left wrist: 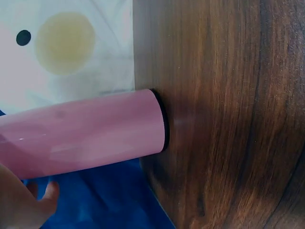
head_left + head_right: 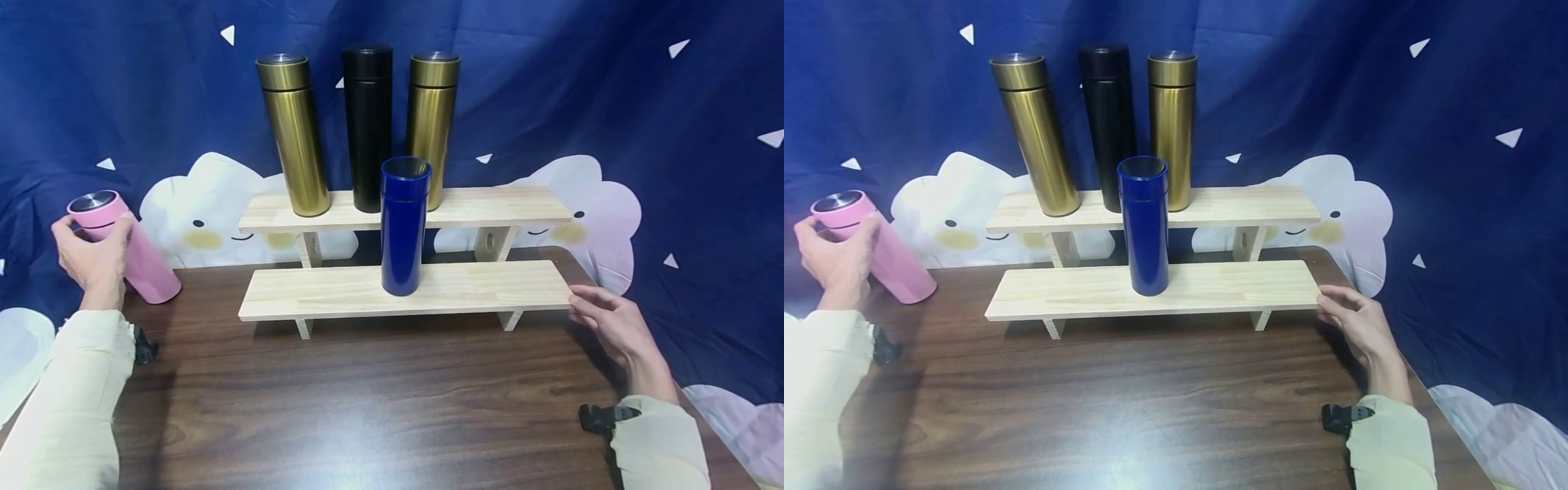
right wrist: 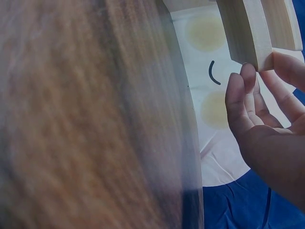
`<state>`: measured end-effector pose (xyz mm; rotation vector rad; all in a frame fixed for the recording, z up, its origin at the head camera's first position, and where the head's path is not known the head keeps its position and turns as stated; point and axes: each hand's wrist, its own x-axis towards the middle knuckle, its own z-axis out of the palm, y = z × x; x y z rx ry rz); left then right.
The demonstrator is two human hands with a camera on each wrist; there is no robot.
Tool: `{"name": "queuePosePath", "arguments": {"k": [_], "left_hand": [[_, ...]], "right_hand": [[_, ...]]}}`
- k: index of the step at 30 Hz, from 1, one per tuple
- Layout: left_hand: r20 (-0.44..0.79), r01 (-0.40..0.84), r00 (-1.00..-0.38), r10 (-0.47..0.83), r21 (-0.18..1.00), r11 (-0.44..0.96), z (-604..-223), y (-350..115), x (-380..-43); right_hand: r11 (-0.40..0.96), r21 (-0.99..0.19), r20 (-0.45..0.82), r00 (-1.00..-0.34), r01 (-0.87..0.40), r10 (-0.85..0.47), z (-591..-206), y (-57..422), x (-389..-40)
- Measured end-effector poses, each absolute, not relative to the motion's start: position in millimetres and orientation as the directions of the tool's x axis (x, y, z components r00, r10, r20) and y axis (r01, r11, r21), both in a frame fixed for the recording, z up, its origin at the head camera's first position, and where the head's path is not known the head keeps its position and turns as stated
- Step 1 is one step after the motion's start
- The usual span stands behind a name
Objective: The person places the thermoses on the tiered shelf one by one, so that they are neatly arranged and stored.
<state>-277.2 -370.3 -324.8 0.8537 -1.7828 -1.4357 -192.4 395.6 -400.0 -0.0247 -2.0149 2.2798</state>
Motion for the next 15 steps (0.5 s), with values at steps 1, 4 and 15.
{"name": "queuePosePath", "arguments": {"k": [1, 4, 15], "left_hand": [[0.104, -0.060, -0.556, -0.825, 0.985, 0.164, -324.8, -370.6, -278.0], [0.097, -0.021, -0.563, -0.821, 0.991, 0.131, -324.7, -371.1, -280.5], [0.121, 0.062, -0.556, -0.823, 0.993, 0.103, -325.3, -369.9, -282.2]], "right_hand": [[-0.124, -0.990, 0.056, -0.995, -0.067, 0.084, -399.9, 395.7, -192.3], [-0.128, -0.989, 0.063, -0.995, -0.073, 0.081, -399.6, 395.3, -192.3], [-0.126, -0.989, 0.061, -0.995, -0.072, 0.085, -398.5, 394.0, -192.2]]}}
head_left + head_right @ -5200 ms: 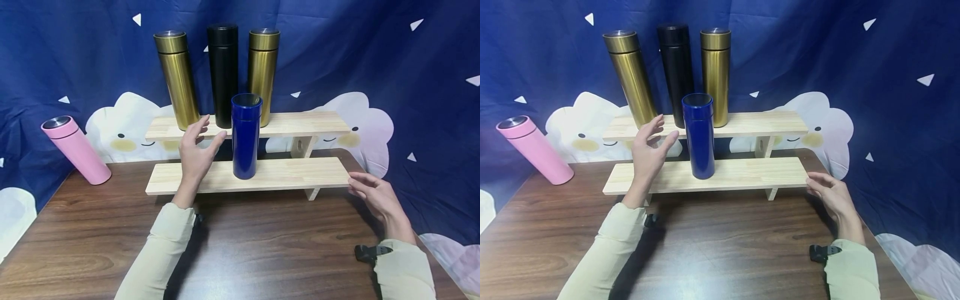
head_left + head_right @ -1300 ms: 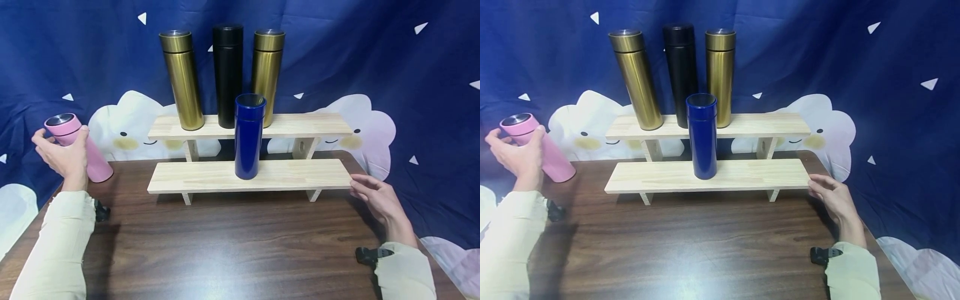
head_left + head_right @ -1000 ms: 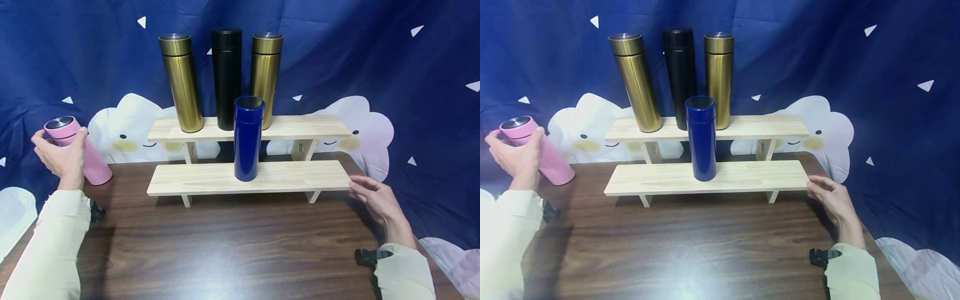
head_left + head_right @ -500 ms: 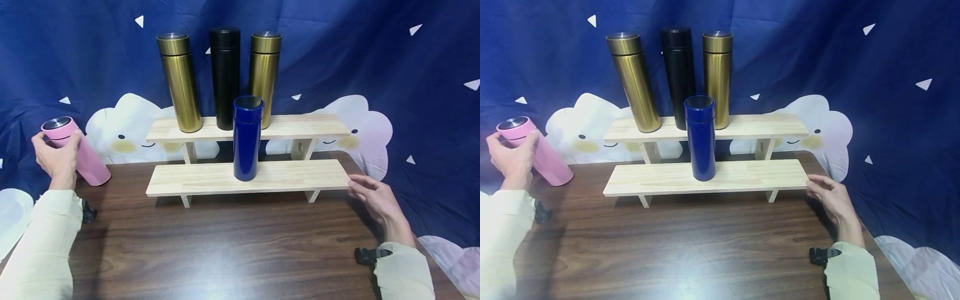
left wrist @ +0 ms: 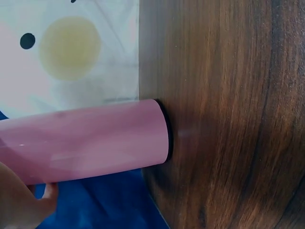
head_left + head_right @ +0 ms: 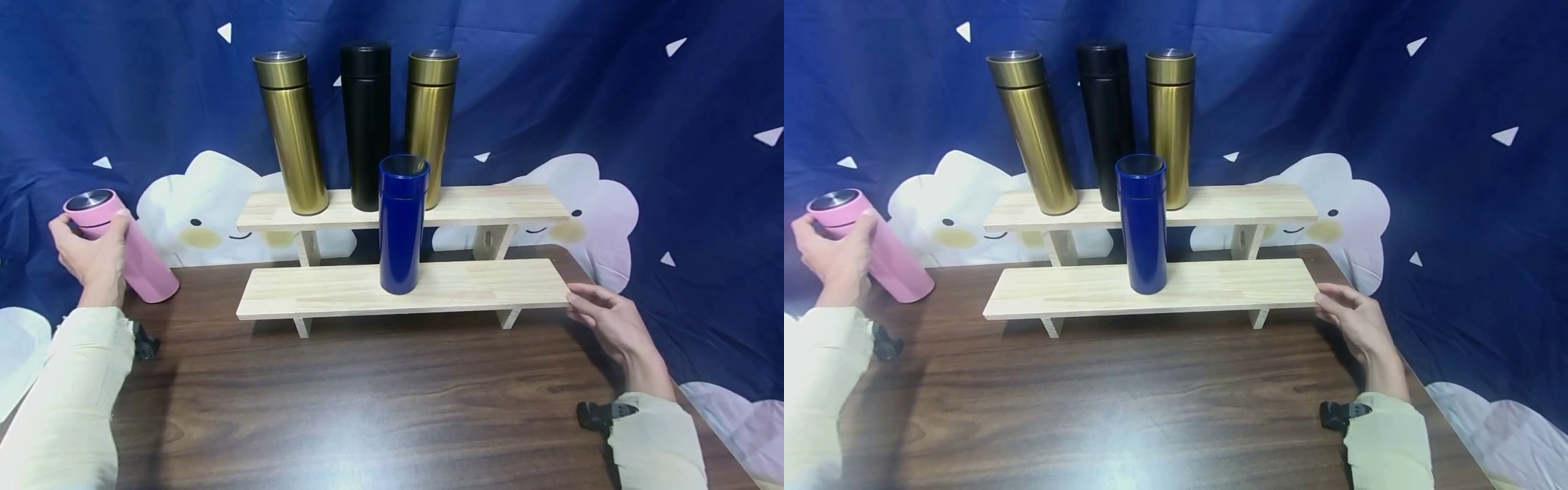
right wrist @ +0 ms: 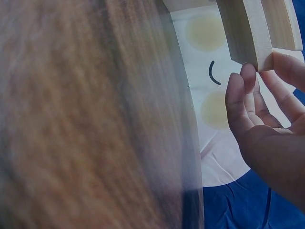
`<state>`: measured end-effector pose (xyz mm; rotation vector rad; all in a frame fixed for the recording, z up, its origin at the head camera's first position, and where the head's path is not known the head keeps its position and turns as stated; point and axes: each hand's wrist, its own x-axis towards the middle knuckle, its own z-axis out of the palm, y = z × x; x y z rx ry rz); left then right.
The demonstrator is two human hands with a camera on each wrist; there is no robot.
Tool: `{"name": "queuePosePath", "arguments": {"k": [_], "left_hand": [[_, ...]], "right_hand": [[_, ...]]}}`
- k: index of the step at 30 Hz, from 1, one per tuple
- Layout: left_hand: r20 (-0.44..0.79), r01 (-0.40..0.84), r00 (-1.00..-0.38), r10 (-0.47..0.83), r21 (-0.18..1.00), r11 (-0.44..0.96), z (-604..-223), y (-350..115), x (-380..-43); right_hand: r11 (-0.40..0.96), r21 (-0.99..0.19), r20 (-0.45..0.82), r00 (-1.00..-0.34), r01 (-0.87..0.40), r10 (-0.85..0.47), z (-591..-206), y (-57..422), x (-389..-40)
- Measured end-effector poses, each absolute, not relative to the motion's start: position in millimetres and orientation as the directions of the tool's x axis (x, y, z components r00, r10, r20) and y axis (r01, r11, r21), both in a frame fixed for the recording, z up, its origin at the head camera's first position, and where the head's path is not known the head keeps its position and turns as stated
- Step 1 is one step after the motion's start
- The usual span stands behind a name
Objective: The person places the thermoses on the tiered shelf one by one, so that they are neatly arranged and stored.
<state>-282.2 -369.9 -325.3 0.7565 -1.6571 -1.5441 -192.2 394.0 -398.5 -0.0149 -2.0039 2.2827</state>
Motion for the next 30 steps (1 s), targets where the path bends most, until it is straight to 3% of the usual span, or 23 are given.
{"name": "queuePosePath", "arguments": {"k": [13, 30], "left_hand": [[0.167, 0.006, -0.558, -0.813, 0.980, 0.197, -323, -367, -277], [0.288, 0.037, -0.599, -0.747, 0.942, 0.333, -324, -348, -267]], "right_hand": [[-0.120, -0.990, 0.062, -0.995, -0.071, 0.078, -401, 395, -192], [-0.125, -0.990, 0.056, -0.996, -0.065, 0.073, -400, 397, -191]]}}
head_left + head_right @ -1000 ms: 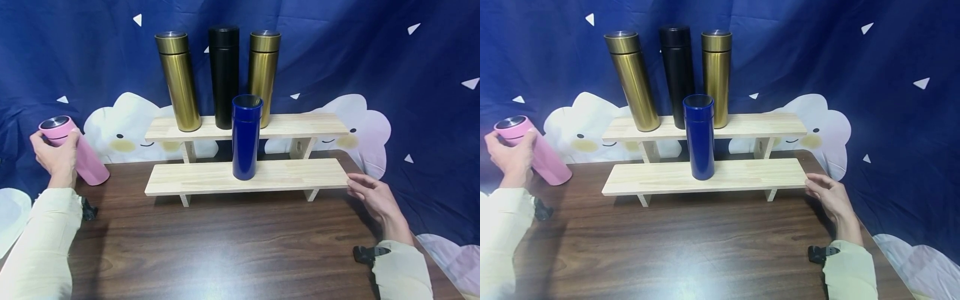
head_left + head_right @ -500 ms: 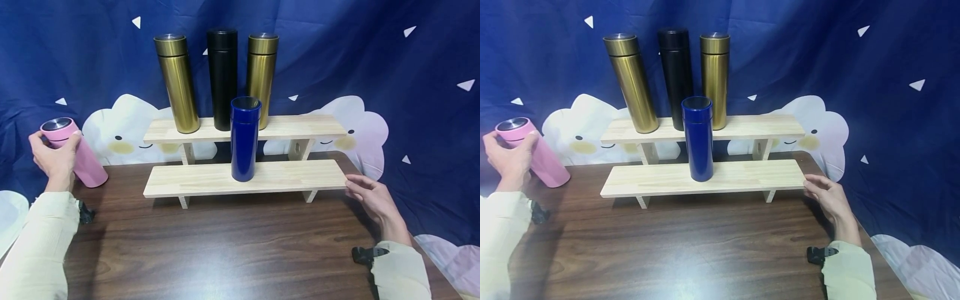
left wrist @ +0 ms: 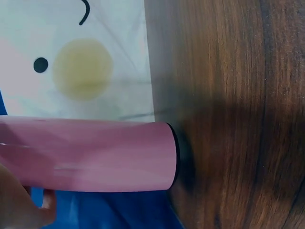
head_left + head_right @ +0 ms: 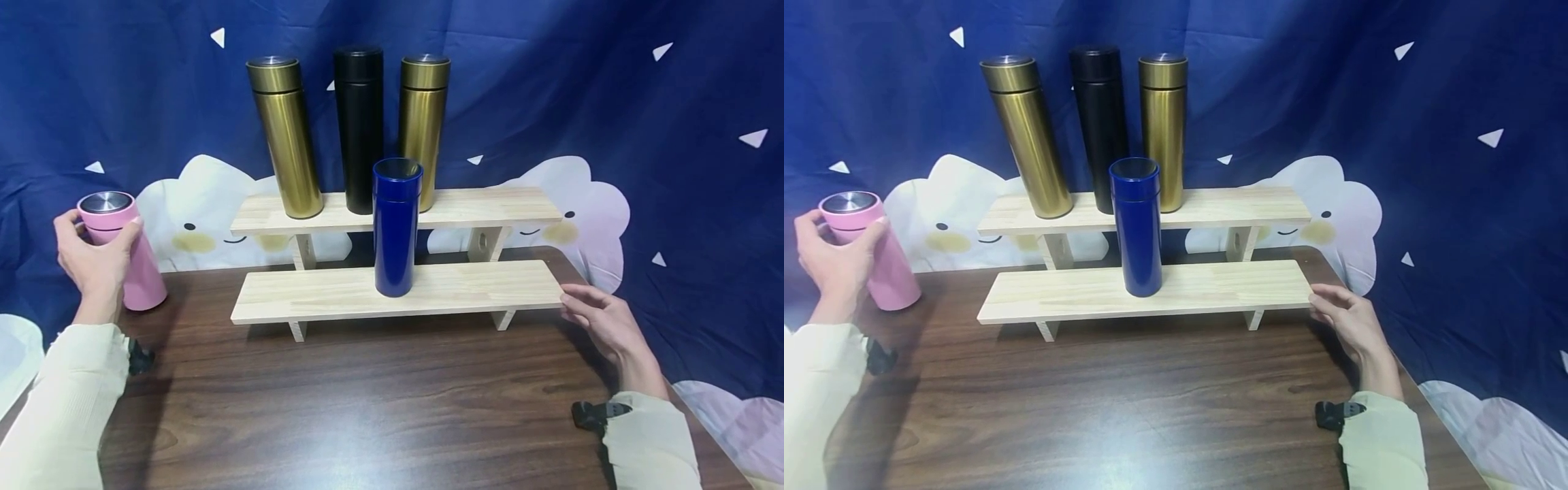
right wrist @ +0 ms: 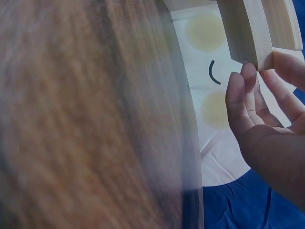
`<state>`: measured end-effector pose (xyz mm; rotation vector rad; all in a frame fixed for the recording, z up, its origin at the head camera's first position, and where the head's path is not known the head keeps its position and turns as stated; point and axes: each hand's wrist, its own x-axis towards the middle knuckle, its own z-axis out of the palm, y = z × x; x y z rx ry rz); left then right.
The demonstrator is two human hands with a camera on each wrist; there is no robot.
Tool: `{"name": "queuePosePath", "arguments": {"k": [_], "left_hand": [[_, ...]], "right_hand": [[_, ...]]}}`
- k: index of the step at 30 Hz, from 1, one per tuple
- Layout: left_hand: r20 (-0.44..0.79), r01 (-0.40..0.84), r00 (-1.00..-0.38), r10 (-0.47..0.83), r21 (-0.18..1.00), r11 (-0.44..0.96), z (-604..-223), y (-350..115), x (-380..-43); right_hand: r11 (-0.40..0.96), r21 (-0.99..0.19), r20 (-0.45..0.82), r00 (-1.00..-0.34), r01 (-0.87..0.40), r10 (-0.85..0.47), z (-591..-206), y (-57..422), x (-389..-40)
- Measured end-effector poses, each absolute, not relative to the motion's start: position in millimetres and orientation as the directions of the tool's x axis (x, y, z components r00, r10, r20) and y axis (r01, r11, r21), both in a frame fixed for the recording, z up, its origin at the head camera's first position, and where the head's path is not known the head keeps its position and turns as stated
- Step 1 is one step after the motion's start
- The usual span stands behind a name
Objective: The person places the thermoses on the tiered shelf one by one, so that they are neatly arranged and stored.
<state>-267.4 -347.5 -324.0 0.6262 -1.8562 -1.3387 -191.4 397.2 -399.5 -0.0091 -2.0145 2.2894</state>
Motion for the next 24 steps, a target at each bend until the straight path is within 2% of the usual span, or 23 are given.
{"name": "queuePosePath", "arguments": {"k": [6, 14, 24], "left_hand": [[0.359, 0.061, -0.603, -0.713, 0.911, 0.407, -324, -340, -264], [0.539, 0.198, -0.568, -0.622, 0.823, 0.532, -320, -323, -254], [0.606, 0.246, -0.582, -0.543, 0.767, 0.593, -307, -299, -244]], "right_hand": [[-0.110, -0.992, 0.060, -0.995, -0.068, 0.076, -399, 397, -192], [-0.096, -0.992, 0.072, -0.994, -0.080, 0.085, -400, 396, -193], [-0.108, -0.991, 0.075, -0.994, -0.084, 0.077, -399, 396, -193]]}}
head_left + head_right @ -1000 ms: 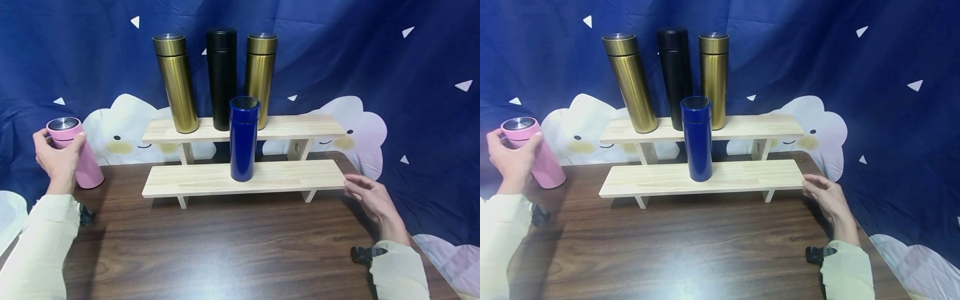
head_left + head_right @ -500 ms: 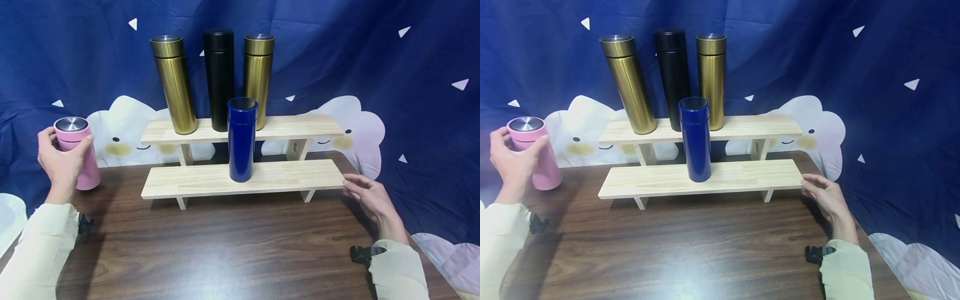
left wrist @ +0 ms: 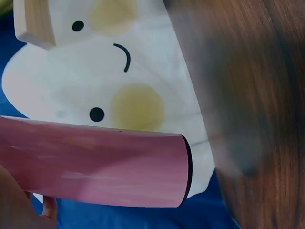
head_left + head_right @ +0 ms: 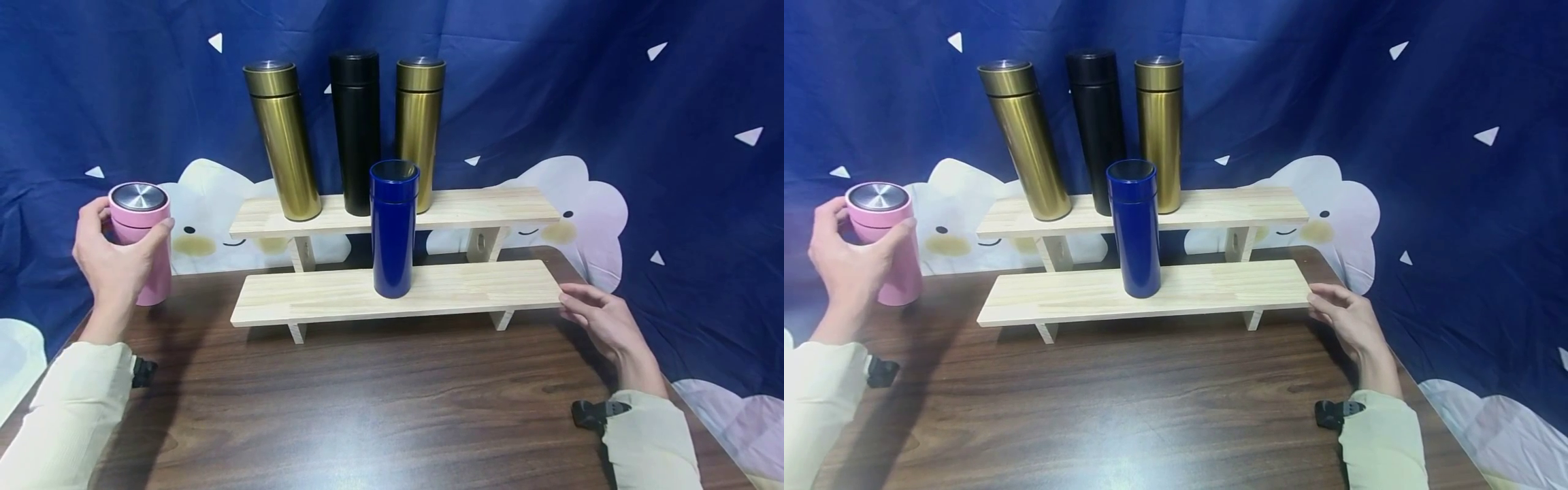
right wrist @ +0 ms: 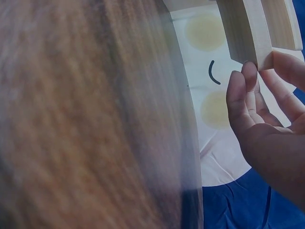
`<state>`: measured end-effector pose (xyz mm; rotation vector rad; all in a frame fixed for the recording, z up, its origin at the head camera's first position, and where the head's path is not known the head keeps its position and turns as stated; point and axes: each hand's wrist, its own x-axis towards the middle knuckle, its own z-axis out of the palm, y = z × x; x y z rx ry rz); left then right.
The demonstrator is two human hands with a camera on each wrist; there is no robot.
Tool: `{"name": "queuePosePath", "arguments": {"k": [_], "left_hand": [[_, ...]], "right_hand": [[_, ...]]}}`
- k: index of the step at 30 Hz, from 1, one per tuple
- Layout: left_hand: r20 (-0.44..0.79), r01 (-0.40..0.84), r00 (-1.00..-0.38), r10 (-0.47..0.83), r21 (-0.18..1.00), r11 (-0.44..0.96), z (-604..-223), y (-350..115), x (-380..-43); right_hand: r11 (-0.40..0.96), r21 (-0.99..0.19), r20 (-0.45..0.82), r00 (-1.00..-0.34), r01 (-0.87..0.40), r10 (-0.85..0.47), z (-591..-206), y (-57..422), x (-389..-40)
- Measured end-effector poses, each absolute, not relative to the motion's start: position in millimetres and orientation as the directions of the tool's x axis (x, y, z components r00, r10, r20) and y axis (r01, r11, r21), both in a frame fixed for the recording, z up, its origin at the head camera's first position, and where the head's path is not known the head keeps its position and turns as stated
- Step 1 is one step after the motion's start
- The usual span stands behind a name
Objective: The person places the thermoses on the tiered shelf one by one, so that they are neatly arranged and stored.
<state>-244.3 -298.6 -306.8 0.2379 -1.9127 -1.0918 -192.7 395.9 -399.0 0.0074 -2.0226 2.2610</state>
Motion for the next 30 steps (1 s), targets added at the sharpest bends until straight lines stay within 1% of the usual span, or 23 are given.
{"name": "queuePosePath", "arguments": {"k": [11, 18, 30], "left_hand": [[0.696, 0.298, -0.551, -0.461, 0.680, 0.670, -304, -280, -238], [0.718, 0.296, -0.556, -0.419, 0.642, 0.708, -304, -271, -235], [0.767, 0.373, -0.539, -0.347, 0.587, 0.719, -296, -248, -225]], "right_hand": [[-0.113, -0.991, 0.066, -0.994, -0.076, 0.085, -399, 396, -194], [-0.113, -0.991, 0.067, -0.995, -0.075, 0.079, -399, 396, -194], [-0.099, -0.992, 0.068, -0.995, -0.075, 0.075, -399, 397, -193]]}}
